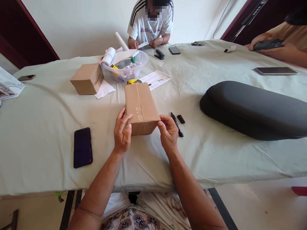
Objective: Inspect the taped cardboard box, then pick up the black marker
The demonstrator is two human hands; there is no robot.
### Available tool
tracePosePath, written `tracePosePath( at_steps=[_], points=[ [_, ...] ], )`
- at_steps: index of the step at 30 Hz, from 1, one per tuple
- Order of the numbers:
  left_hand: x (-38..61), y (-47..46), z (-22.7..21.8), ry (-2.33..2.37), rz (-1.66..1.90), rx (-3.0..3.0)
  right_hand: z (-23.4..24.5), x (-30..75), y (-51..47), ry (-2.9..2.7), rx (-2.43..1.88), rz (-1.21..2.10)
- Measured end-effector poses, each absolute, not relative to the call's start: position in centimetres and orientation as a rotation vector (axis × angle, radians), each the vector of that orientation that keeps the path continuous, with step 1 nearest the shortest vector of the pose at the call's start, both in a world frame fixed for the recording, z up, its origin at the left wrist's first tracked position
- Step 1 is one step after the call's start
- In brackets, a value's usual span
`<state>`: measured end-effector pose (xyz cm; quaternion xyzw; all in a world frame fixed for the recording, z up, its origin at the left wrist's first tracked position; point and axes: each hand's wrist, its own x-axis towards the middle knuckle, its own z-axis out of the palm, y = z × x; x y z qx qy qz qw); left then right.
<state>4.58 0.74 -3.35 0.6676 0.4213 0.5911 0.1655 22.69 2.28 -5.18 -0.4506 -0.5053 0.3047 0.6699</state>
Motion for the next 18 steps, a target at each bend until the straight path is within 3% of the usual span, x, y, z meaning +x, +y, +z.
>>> tracePosePath(
  at_steps=[8,18],
  points=[
    [1.7,3.2,-4.5,1.082,1.416,1.611,-6.8,23.8,3.1,-1.28,-1.198,0.858],
    [1.4,4.2,-7.0,1.707,0.987,2.139,-8.7,24.1,3.4,-1.802,-1.497,0.34]
  ],
)
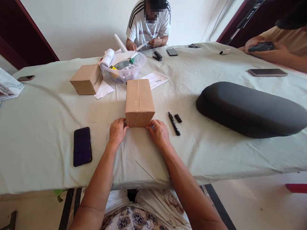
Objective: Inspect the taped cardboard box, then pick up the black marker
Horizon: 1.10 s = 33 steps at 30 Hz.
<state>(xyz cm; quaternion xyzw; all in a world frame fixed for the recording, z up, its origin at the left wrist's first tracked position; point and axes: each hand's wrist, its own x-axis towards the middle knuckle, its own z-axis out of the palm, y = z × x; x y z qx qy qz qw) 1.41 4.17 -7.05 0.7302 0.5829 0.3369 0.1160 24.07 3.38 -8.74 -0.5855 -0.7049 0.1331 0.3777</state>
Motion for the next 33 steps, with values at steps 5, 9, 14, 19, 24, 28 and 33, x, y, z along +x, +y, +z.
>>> tracePosePath(
  at_steps=[5,9,14,19,24,28,33],
  points=[
    [1.6,4.1,-7.1,1.761,0.976,2.12,-8.3,23.5,3.0,-1.722,-1.399,0.464],
    [2.5,3.6,-6.4,1.62,1.208,2.009,-7.7,22.9,2.7,-1.486,-1.233,0.469],
    [4.4,2.2,-5.7,1.472,1.378,1.887,-7.0,22.1,2.1,-1.382,-1.179,0.204],
    [5.3,1.6,-5.6,1.497,1.46,1.801,-6.8,21.7,1.7,-1.348,-1.124,0.047],
    [5.0,1.7,-5.4,1.467,1.499,1.777,-6.4,21.8,1.7,-1.386,-1.092,0.061],
    [4.9,1.8,-5.3,1.378,1.531,1.702,-6.2,21.9,1.5,-1.406,-1.056,0.052],
    [5.0,1.7,-5.0,1.225,1.581,1.598,-5.9,21.9,1.2,-1.415,-0.986,-0.014]
  ],
)
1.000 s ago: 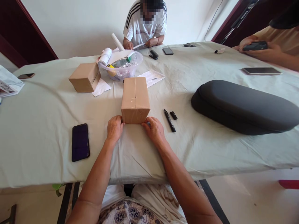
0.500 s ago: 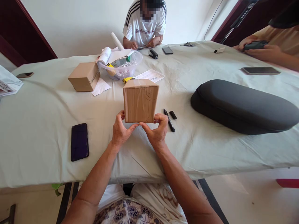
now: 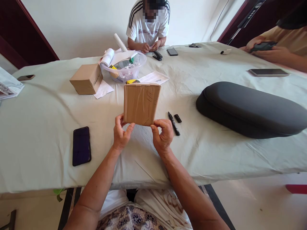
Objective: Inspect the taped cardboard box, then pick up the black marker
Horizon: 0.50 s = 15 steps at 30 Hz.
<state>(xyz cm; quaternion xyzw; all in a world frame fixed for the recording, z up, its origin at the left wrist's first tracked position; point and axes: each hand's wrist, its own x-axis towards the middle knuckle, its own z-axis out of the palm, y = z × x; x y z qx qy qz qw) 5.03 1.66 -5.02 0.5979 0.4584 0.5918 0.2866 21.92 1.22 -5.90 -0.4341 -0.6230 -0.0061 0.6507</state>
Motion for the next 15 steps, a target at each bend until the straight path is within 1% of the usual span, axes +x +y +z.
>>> tracePosePath(
  at_steps=[8,15],
  points=[
    [5.14,1.21,-4.8,1.157,1.547,1.652,-5.84,22.18,1.27,-1.407,-0.86,-0.072],
    [5.24,1.18,-5.07,1.179,1.538,1.638,-5.61,21.89,0.87,-1.504,-0.819,-0.085]
  ],
)
